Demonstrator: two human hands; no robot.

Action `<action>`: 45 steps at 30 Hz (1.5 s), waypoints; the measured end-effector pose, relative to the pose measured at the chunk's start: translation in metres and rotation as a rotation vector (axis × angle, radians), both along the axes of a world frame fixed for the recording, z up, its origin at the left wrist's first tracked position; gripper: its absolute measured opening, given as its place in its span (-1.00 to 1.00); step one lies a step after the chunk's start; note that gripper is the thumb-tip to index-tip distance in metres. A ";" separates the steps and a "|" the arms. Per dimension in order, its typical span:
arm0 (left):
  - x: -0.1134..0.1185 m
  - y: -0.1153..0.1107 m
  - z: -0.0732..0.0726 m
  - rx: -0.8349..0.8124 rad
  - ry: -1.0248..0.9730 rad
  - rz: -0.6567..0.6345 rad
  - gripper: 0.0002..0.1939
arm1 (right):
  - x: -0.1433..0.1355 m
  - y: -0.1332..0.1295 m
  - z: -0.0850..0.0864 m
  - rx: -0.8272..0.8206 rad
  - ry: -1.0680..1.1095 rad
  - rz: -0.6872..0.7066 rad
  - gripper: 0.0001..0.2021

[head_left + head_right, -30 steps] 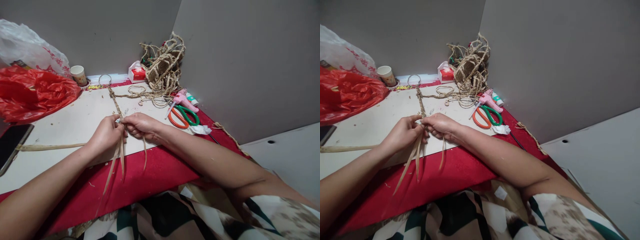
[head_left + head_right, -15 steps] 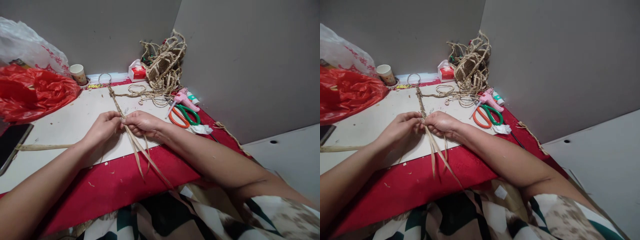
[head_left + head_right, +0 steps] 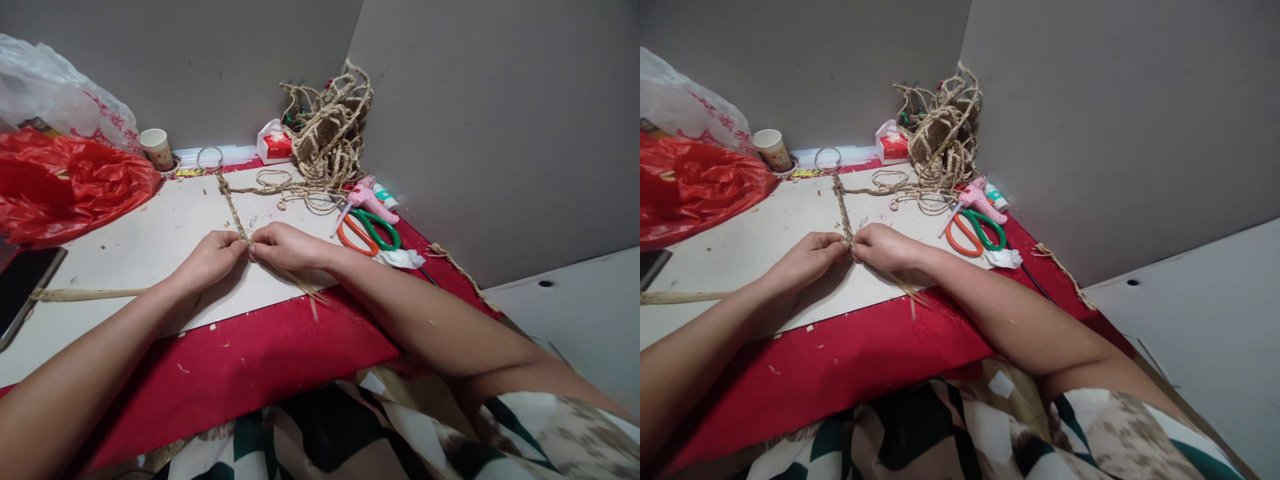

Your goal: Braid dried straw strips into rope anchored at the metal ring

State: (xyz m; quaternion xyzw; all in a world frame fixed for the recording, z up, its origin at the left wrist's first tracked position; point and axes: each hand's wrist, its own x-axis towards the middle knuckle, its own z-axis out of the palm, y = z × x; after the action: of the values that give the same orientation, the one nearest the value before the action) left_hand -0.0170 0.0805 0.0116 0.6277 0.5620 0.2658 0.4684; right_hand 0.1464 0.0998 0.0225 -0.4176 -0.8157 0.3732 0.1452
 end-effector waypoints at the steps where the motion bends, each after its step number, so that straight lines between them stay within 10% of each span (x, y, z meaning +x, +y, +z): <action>1: 0.000 -0.001 0.001 -0.044 -0.020 0.005 -0.81 | -0.001 -0.002 0.000 0.065 -0.041 0.000 -0.78; 11: 0.001 -0.001 0.010 -0.394 -0.331 0.015 -0.75 | -0.002 -0.012 -0.004 0.431 -0.356 -0.044 -0.72; 27: 0.008 -0.008 0.008 -0.272 -0.351 0.124 -0.73 | 0.002 -0.020 0.020 0.088 -0.163 0.016 -0.71; 32: 0.007 -0.010 0.006 -0.262 -0.400 0.092 -0.67 | -0.007 -0.031 0.007 0.248 -0.313 -0.005 -0.70; 38: 0.005 -0.013 0.005 -0.206 -0.358 0.089 -0.71 | 0.012 -0.039 0.036 0.111 -0.360 0.362 -0.77; 45: -0.001 -0.011 0.004 -0.272 -0.444 0.032 -0.78 | 0.024 -0.001 0.027 0.098 0.159 -0.098 -0.63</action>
State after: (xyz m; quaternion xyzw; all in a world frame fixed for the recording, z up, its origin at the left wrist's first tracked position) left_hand -0.0179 0.0691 0.0161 0.4762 0.4860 0.3263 0.6562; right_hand 0.1700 0.0983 0.0494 -0.4185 -0.7975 0.3573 0.2476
